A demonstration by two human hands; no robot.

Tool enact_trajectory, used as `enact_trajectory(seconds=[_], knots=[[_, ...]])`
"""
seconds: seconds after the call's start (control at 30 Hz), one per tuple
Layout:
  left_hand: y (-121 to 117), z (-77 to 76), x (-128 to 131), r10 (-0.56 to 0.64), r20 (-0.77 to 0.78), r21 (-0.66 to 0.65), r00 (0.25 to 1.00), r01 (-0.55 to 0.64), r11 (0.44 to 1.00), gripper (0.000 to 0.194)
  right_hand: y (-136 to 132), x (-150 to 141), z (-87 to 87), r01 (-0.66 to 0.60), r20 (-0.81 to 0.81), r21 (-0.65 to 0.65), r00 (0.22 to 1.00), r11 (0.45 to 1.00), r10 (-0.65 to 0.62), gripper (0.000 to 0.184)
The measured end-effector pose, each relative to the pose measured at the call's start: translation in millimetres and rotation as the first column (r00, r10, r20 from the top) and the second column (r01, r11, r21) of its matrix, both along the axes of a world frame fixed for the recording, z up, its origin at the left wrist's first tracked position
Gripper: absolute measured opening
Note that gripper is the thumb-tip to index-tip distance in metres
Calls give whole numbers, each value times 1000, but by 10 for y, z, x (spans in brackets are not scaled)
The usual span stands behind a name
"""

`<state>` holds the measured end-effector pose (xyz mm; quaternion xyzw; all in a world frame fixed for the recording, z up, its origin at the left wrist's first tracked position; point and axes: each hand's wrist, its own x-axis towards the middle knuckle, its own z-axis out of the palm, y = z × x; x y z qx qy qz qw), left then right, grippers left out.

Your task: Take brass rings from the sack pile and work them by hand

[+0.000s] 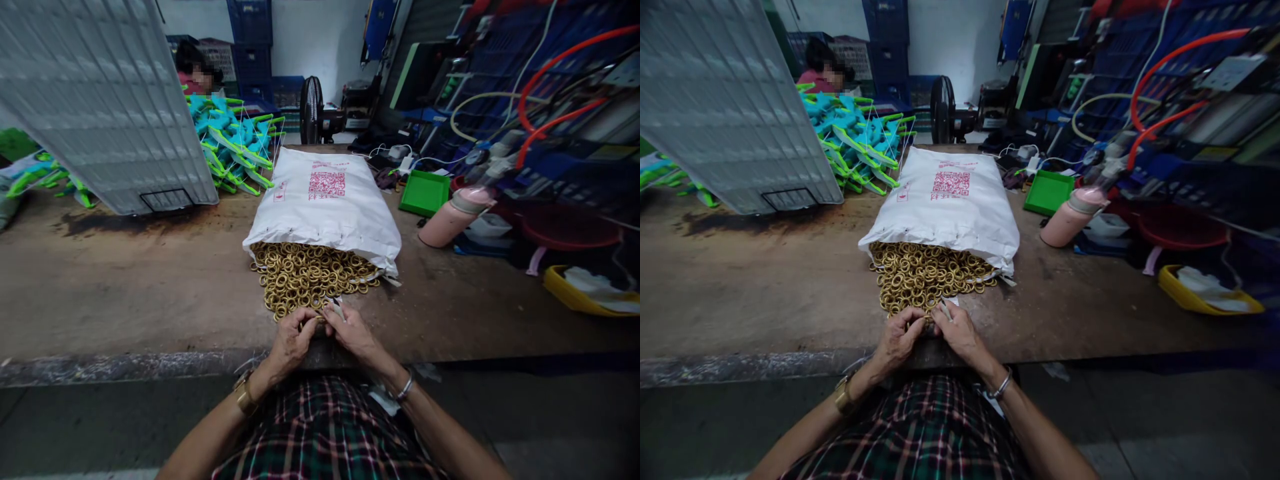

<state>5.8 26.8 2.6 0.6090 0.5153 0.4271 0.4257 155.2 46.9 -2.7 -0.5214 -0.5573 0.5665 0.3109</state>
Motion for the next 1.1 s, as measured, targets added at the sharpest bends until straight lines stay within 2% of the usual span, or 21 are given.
enact_trajectory(seconds=[0.07, 0.17, 0.27, 0.37, 0.53, 0.73, 0.87, 0.97, 1.1], knots=[[-1, 7, 9, -11, 13, -17, 1000, 11, 1000, 18, 5, -14, -4, 3, 83, 106, 996, 994, -12, 26], [-8, 28, 22, -11, 100, -156, 995, 27, 987, 21, 12, -45, 8, 11, 150, 130, 988, 991, -30, 25], [-22, 50, 22, -14, 225, -376, 974, 100, 921, 27, 17, -55, -5, 27, 167, 128, 985, 991, -48, 24], [-40, 62, 18, -12, 337, -474, 942, 180, 862, 31, 8, -42, -53, 29, 154, 131, 987, 991, -50, 25], [-60, 38, 30, 8, 458, -484, 889, 242, 841, 36, -19, -21, -100, 12, 101, 138, 995, 990, -26, 24], [-85, -6, 31, 13, 503, -460, 864, 255, 850, 34, -12, -15, -22, -3, 68, 99, 998, 995, -4, 22], [-95, -22, 23, 18, 478, -442, 878, 224, 869, 34, -19, -1, -9, 46, 181, 159, 981, 986, -75, 17], [-90, -24, 21, 12, 448, -419, 894, 198, 886, 35, -60, 1, -33, -61, 326, 248, 945, 967, -24, 16], [-80, 1, 34, 17, 426, -405, 904, 174, 897, 37, -116, -9, -75, -223, 450, 340, 892, 913, 50, 13]])
